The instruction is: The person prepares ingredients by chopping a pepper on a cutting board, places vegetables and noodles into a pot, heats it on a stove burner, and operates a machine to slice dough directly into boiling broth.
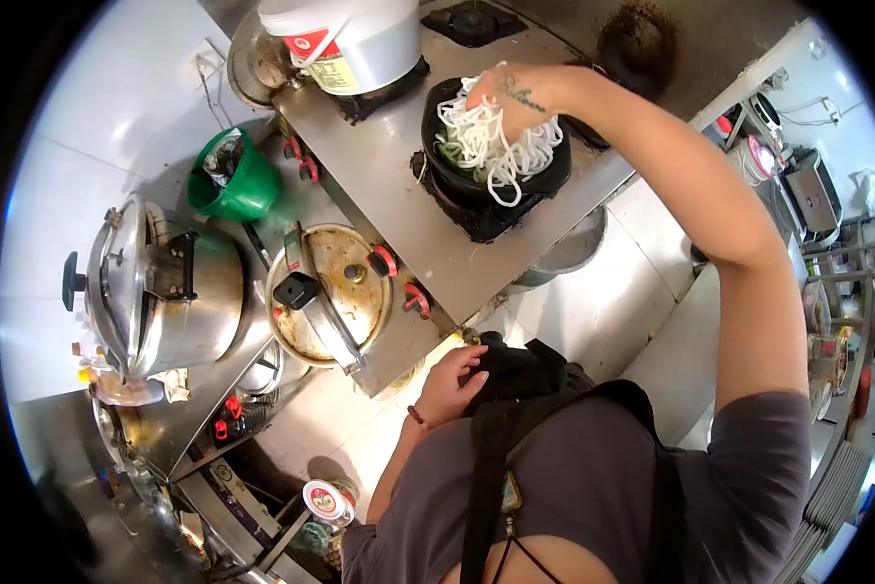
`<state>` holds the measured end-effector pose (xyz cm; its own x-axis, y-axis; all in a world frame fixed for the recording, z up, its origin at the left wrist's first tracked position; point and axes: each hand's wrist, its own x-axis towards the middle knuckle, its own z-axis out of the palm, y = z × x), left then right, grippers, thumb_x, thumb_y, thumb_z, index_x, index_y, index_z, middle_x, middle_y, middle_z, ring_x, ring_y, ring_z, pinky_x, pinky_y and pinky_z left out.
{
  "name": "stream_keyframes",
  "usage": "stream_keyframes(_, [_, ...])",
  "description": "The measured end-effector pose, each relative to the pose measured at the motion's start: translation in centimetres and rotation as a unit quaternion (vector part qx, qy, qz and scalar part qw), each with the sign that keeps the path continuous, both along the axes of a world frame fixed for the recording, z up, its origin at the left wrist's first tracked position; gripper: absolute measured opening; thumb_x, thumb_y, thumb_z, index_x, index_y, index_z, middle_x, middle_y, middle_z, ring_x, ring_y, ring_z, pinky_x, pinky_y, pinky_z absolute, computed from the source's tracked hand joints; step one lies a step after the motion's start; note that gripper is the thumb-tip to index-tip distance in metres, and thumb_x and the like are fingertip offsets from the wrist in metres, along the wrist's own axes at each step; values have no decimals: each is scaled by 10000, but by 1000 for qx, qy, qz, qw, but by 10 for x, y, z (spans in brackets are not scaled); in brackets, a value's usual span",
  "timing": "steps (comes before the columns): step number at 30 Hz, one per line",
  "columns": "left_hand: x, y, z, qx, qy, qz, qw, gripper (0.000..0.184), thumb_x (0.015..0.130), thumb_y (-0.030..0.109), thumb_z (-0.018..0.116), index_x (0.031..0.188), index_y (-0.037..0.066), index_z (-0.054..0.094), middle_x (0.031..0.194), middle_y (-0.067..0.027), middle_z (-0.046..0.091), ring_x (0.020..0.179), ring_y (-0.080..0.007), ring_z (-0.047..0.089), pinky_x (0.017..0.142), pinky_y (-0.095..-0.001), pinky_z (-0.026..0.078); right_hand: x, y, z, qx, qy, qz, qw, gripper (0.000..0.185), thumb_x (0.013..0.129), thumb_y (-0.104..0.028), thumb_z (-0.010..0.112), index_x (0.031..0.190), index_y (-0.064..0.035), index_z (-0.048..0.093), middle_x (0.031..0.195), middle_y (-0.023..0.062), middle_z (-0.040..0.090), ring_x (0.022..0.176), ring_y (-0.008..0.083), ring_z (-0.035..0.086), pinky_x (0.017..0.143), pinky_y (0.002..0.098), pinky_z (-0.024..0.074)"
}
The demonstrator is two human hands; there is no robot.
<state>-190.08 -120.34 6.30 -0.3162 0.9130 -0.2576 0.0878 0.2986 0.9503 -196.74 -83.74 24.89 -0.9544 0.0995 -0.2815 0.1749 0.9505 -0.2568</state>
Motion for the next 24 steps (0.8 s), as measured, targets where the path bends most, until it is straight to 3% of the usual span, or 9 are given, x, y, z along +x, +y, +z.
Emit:
stream_keyframes(1, [1, 1, 0, -3, 12, -4, 1000, 417, 796, 112, 619, 1193, 50, 508, 1096, -84, 563, 968, -164, 559, 838, -298, 458, 4, 4, 3, -31, 56, 15, 998, 464, 585, -117, 697, 1034, -53, 601, 839, 152, 628, 820, 292, 606, 713, 362, 479])
stream_keyframes(5, [5, 11, 5, -5, 28, -13, 999, 376, 798, 100, 610, 1159, 35, 528, 1095, -95, 565, 953, -173, 566, 820, -300, 468, 4, -9, 43, 2, -2, -20, 1000, 490, 557, -104, 714, 1039, -78, 627, 941, 134, 633, 902, 270, 593, 772, 334, 478])
stream_keyframes(8, [2, 33, 35, 61, 62, 2, 996, 335, 791, 72, 616, 1116, 23, 550, 1058, -101, 577, 912, -178, 580, 797, -303, 474, -4, -6, 20, 53, 16, 21, 998, 469, 563, -116, 725, 1017, -50, 631, 968, 126, 636, 881, 254, 598, 723, 337, 491])
stream_keyframes(13, [-24, 94, 102, 189, 421, 134, 877, 317, 727, 36, 665, 1036, 46, 592, 1000, -132, 568, 810, -226, 597, 680, -307, 495, -15, -15, 50, 66, -64, 36, 995, 380, 586, -150, 742, 924, -14, 632, 915, 133, 623, 853, 245, 593, 688, 340, 494])
stream_keyframes(15, [-32, 129, 113, 207, 482, 156, 837, 331, 688, -5, 663, 1008, 54, 604, 915, -100, 549, 742, -217, 577, 650, -302, 471, -13, -23, 65, 102, -43, 59, 992, 239, 636, -119, 689, 840, -13, 625, 810, 123, 618, 779, 223, 595, 640, 335, 488])
stream_keyframes(17, [-41, 149, 110, 189, 509, 147, 827, 265, 689, 8, 657, 944, 59, 608, 912, -86, 533, 753, -227, 569, 653, -321, 473, -10, -32, 88, 197, -94, 147, 965, 359, 710, -244, 644, 970, 5, 637, 926, 160, 643, 829, 269, 617, 700, 361, 500])
stream_keyframes(18, [-44, 156, 108, 172, 532, 138, 818, 200, 690, 20, 650, 881, 63, 611, 908, -72, 516, 763, -237, 560, 655, -341, 474, -6, -25, 89, 141, -51, 156, 976, 504, 681, -429, 650, 964, -13, 650, 908, 150, 649, 832, 289, 610, 719, 381, 477])
stream_keyframes(22, [-62, 160, 104, 246, 560, 145, 778, 134, 705, -1, 617, 826, 55, 599, 852, -68, 527, 693, -224, 552, 599, -324, 465, 0, -32, 109, 120, 6, 79, 990, 480, 688, -414, 654, 966, -22, 650, 915, 150, 645, 831, 295, 609, 727, 383, 477])
stream_keyframes(24, [-70, 161, 115, 250, 498, 153, 816, 130, 714, -6, 608, 830, 52, 599, 816, -79, 535, 653, -217, 550, 579, -315, 459, -3, -31, 113, 104, 22, 60, 993, 449, 688, -386, 650, 951, -22, 647, 902, 146, 643, 822, 288, 608, 717, 379, 476])
